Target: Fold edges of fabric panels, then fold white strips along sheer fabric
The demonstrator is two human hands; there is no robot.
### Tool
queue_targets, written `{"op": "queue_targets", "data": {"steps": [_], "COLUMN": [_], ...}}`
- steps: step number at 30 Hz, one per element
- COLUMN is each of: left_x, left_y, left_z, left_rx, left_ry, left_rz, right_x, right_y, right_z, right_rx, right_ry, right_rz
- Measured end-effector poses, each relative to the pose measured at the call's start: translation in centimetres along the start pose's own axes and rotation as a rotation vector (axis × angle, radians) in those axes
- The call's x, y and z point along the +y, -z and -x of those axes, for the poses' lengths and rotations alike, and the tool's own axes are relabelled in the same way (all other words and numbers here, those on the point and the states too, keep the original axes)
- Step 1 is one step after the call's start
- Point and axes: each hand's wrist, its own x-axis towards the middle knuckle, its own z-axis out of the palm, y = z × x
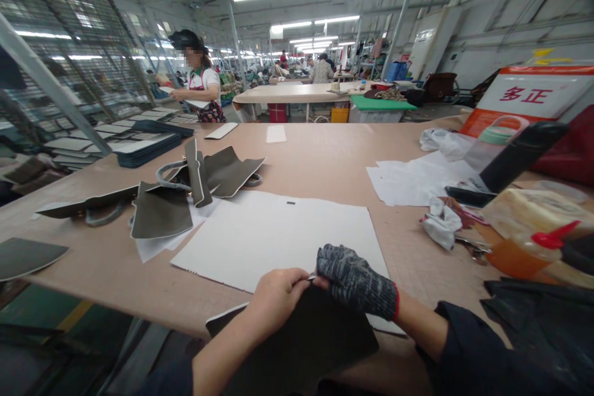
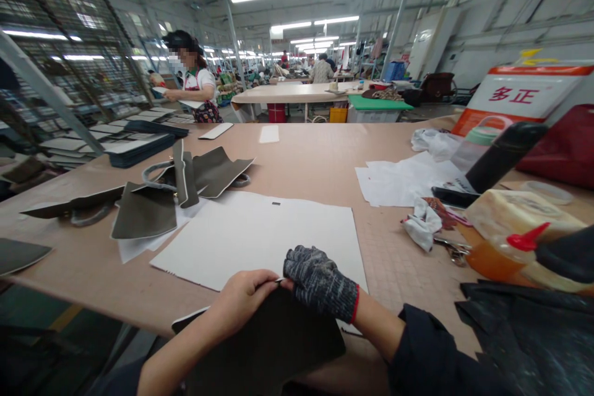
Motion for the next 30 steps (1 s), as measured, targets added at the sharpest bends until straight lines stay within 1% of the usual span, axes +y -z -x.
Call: {"op": "queue_targets", "data": {"steps": [3, 6, 8, 11, 14, 15, 17, 20, 22, 25, 28, 30], "left_x": [-1.0, -2.1, -2.4, -2.1, -1.4, -1.3, -1.3, -1.6, -1.8, -1.6, -1.1, -0.8], "left_y": [0.6, 1.3, 1.4, 1.2, 1.1, 1.2, 1.7, 3.0, 3.6, 3.7, 3.4, 3.3], "left_z": [0.8, 1.7, 2.2, 2.3, 2.2, 2.3, 2.6, 3.4, 3.9, 4.4, 4.6, 4.7], "left_rx": [-0.015, -0.02, -0.013, 0.005, 0.019, 0.013, -0.021, -0.072, -0.075, -0.051, -0.02, -0.016], "left_ry": [0.049, 0.071, 0.06, 0.034, 0.036, 0.041, 0.054, 0.084, 0.092, 0.07, 0.022, -0.006], "left_rz": [-0.043, -0.049, -0.056, -0.085, -0.105, -0.11, -0.12, -0.137, -0.156, -0.195, -0.212, -0.223], "right_x": [0.6, 1.2, 1.0, -0.8, -2.9, -3.4, -3.8, -3.3, -2.8, -3.0, -4.1, -5.1], "right_y": [0.1, 0.5, 0.8, 1.3, 1.2, 1.0, 0.5, 0.0, 0.1, 0.8, 1.1, 0.8], "right_z": [0.7, 1.2, 1.1, 0.5, -0.2, -0.3, -0.2, 0.3, 0.6, 0.5, -0.1, -0.4], "right_rx": [0.047, 0.019, -0.048, -0.143, -0.184, -0.178, -0.121, 0.003, 0.053, 0.064, 0.042, 0.074], "right_ry": [-0.028, -0.056, -0.086, -0.148, -0.103, -0.069, -0.019, 0.02, 0.014, 0.01, 0.049, 0.085], "right_rz": [-0.13, -0.251, -0.205, -0.008, 0.078, 0.087, 0.09, 0.026, -0.016, -0.024, 0.011, 0.08]}}
